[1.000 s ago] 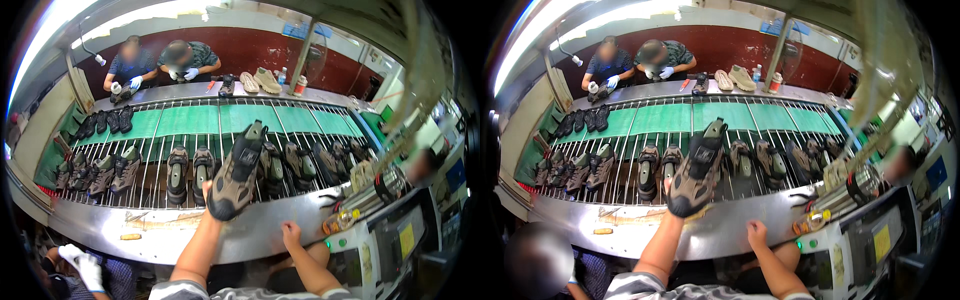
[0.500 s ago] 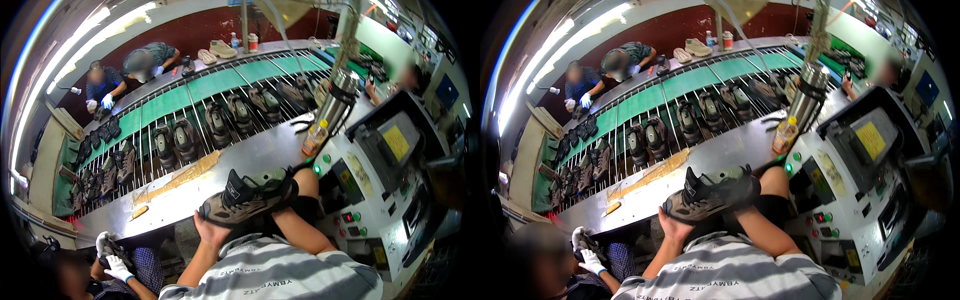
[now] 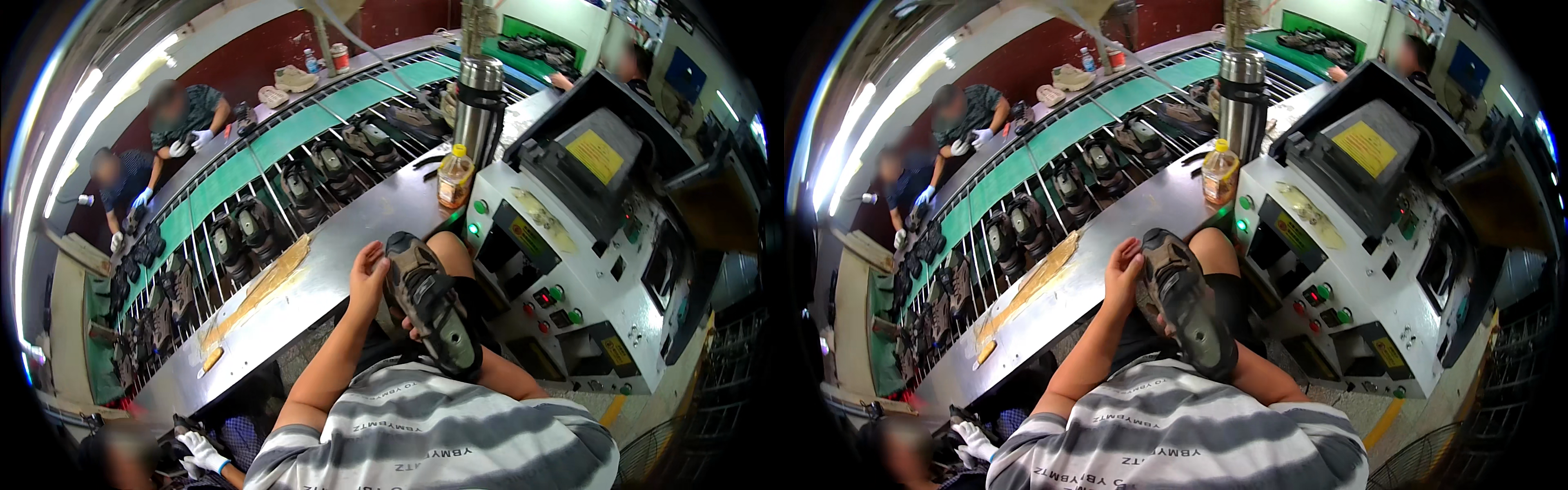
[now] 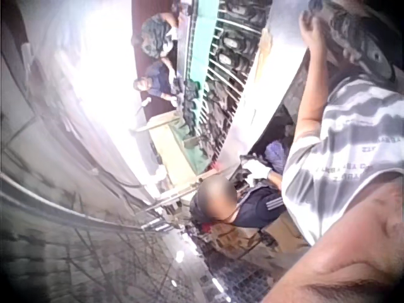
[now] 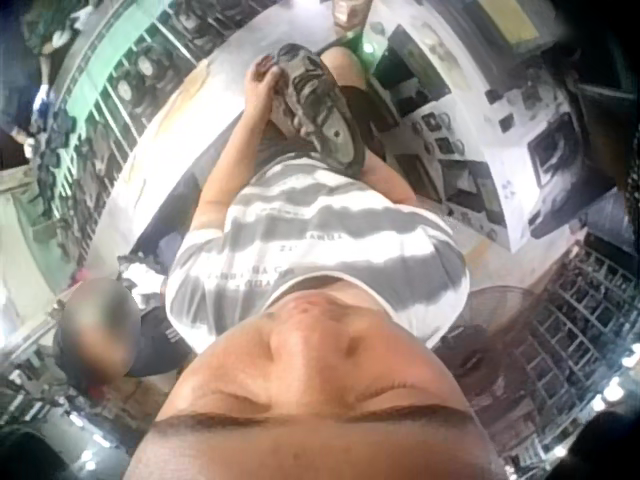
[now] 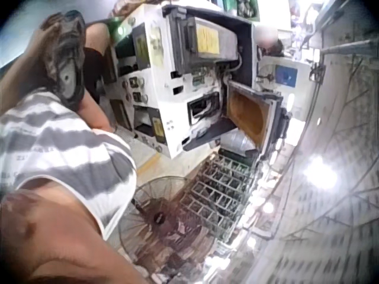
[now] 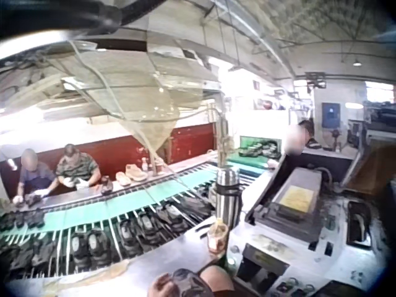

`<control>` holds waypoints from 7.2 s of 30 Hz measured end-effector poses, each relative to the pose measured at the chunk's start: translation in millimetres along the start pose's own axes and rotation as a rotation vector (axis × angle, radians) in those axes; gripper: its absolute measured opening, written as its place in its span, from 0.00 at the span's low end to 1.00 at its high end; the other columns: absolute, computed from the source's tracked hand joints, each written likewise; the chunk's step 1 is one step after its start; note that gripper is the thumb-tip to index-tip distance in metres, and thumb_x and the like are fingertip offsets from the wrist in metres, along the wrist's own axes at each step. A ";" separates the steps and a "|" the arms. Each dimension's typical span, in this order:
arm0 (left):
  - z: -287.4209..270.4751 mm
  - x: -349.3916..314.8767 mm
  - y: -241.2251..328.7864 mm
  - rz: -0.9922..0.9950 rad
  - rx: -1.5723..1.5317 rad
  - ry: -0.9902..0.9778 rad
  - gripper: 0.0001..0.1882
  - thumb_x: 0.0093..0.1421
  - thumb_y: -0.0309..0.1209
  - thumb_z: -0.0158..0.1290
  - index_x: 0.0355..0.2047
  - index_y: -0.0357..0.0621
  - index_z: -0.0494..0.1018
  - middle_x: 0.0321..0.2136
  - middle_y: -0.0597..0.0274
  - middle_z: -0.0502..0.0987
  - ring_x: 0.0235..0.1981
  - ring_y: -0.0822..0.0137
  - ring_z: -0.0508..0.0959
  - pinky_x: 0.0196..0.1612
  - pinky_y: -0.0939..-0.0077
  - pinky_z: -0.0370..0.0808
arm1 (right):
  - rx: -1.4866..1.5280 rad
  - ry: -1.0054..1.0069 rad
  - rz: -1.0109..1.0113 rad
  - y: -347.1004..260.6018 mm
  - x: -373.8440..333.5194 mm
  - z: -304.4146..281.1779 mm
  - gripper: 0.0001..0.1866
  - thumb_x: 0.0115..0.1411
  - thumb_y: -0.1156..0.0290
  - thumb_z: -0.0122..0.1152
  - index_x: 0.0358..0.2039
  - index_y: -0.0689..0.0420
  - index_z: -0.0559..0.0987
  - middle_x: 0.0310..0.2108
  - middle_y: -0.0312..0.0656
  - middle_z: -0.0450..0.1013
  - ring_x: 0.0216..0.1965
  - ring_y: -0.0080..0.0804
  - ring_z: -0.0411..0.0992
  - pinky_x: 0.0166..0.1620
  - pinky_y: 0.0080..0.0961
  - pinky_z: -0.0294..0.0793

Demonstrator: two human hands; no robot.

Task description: The person takes shoes from a conveyor belt, places them into a sole-pressing machine to attach the outsoles, and returns the shoes to the belt.

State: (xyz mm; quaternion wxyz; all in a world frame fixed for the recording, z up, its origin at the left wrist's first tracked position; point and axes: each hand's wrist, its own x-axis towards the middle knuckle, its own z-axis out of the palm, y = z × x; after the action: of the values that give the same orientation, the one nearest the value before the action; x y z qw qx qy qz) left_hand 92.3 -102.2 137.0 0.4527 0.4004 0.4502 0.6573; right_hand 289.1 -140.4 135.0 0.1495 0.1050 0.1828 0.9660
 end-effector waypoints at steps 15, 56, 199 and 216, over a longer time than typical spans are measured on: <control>63.1 -64.1 71.1 0.832 0.802 -0.634 0.27 0.36 0.18 0.64 0.40 0.51 0.79 0.54 0.49 0.67 0.49 0.46 0.74 0.48 0.60 0.75 | -0.250 -0.140 -0.429 -49.8 -24.4 -63.4 0.37 0.58 0.40 0.49 0.55 0.60 0.69 0.50 0.53 0.69 0.48 0.46 0.72 0.50 0.38 0.74; 98.9 21.4 -15.2 -0.820 0.219 -0.566 0.06 0.56 0.28 0.48 0.22 0.43 0.67 0.15 0.66 0.64 0.14 0.71 0.65 0.17 0.77 0.63 | -0.542 -0.068 -0.778 -9.8 -166.2 53.3 0.40 0.48 0.55 0.50 0.62 0.60 0.63 0.57 0.50 0.67 0.56 0.47 0.67 0.61 0.44 0.65; -406.1 15.3 73.6 -0.041 0.632 0.731 0.40 0.45 0.31 0.64 0.58 0.38 0.61 0.49 0.54 0.70 0.52 0.62 0.70 0.57 0.70 0.66 | -2.454 0.224 -0.068 -35.5 287.4 -124.1 0.31 0.47 0.65 0.69 0.52 0.61 0.71 0.49 0.52 0.70 0.51 0.47 0.70 0.56 0.39 0.69; -612.4 286.6 1.1 -0.755 0.963 0.534 0.31 0.56 0.55 0.53 0.22 0.32 0.74 0.16 0.57 0.75 0.14 0.64 0.75 0.18 0.69 0.70 | -2.435 0.270 -0.265 41.2 485.1 -182.1 0.60 0.41 0.57 0.74 0.67 0.59 0.45 0.64 0.66 0.47 0.63 0.68 0.50 0.63 0.52 0.56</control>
State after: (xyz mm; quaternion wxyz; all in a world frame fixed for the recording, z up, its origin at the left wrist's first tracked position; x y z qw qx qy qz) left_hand -557.2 31.0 4.3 0.2952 0.1962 0.8994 0.2558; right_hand -220.9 -76.8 56.8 0.2265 -0.2227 -0.8135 0.4872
